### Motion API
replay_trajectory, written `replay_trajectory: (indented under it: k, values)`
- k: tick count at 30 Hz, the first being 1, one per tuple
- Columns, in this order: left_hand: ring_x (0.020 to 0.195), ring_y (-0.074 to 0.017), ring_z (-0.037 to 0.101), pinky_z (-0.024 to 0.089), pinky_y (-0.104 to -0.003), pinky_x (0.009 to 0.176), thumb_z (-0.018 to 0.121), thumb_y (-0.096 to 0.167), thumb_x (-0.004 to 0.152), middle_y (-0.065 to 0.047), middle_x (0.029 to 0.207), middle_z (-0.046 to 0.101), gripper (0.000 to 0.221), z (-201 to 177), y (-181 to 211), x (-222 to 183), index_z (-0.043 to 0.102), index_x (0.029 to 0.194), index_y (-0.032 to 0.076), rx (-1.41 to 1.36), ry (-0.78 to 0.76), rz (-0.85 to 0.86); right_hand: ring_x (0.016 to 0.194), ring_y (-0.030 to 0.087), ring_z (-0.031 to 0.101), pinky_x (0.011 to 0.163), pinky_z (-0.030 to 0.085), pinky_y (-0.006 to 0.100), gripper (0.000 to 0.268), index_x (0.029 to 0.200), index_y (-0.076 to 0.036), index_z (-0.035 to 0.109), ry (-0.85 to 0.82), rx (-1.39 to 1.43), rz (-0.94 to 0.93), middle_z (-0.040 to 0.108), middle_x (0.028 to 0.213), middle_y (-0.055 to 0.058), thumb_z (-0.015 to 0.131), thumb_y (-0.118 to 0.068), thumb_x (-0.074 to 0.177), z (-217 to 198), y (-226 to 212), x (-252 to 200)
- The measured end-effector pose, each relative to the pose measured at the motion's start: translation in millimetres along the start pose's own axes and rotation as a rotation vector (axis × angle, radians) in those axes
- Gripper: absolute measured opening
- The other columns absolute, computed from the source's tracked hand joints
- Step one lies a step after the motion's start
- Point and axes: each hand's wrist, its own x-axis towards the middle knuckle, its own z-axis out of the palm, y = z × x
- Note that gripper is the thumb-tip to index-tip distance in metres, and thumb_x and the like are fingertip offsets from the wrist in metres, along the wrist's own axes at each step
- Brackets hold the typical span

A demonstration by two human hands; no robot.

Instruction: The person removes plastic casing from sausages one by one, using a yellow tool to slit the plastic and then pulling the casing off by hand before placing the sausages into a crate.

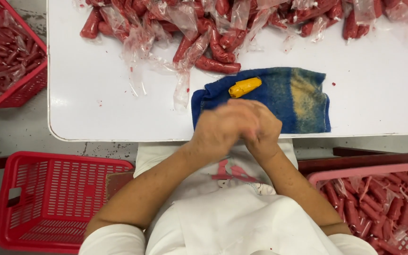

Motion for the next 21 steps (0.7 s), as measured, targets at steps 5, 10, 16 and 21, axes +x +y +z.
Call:
replay_trajectory:
  k: [5, 10, 16, 21]
  values:
    - [0.067, -0.0207, 0.067, 0.054, -0.034, 0.059, 0.045, 0.027, 0.107, -0.001, 0.084, 0.066, 0.029, -23.1, -17.0, 10.5, 0.073, 0.103, 0.022, 0.294, -0.215, 0.372, 0.078, 0.038, 0.071, 0.072, 0.059, 0.049, 0.03, 0.087, 0.0, 0.073, -0.224, 0.122, 0.121, 0.073, 0.084, 0.016, 0.065, -0.028, 0.093, -32.9, -15.4, -29.9]
    - [0.071, -0.0264, 0.062, 0.051, -0.034, 0.063, 0.037, 0.013, 0.108, -0.002, 0.075, 0.053, 0.029, -26.0, -70.0, 44.9, 0.061, 0.092, 0.013, 0.406, -0.351, 0.421, 0.061, 0.024, 0.071, 0.056, 0.055, 0.039, 0.017, 0.081, -0.007, 0.079, -0.446, 0.05, 0.598, 0.073, 0.07, 0.011, 0.068, -0.016, 0.09, -159.5, -66.1, -51.2]
    - [0.094, -0.0182, 0.051, 0.046, -0.031, 0.057, 0.061, 0.022, 0.085, 0.005, 0.089, 0.056, 0.003, -22.7, -100.6, 59.0, 0.063, 0.084, 0.025, 1.314, -0.486, 0.407, 0.111, 0.039, 0.072, 0.09, 0.059, 0.047, 0.091, 0.162, -0.034, 0.04, -0.832, -1.316, 1.31, 0.073, 0.126, 0.02, 0.063, -0.06, 0.078, -259.2, -95.8, -137.3]
    - [0.099, -0.0244, 0.059, 0.055, -0.035, 0.056, 0.064, 0.018, 0.088, -0.001, 0.09, 0.065, 0.013, -37.9, -111.3, 57.7, 0.071, 0.099, 0.018, 1.191, -0.63, 0.237, 0.107, 0.014, 0.077, 0.093, 0.053, 0.03, 0.049, 0.134, -0.023, 0.066, -0.793, -0.143, 0.9, 0.073, 0.132, -0.003, 0.067, -0.036, 0.087, -152.2, -97.6, -75.8]
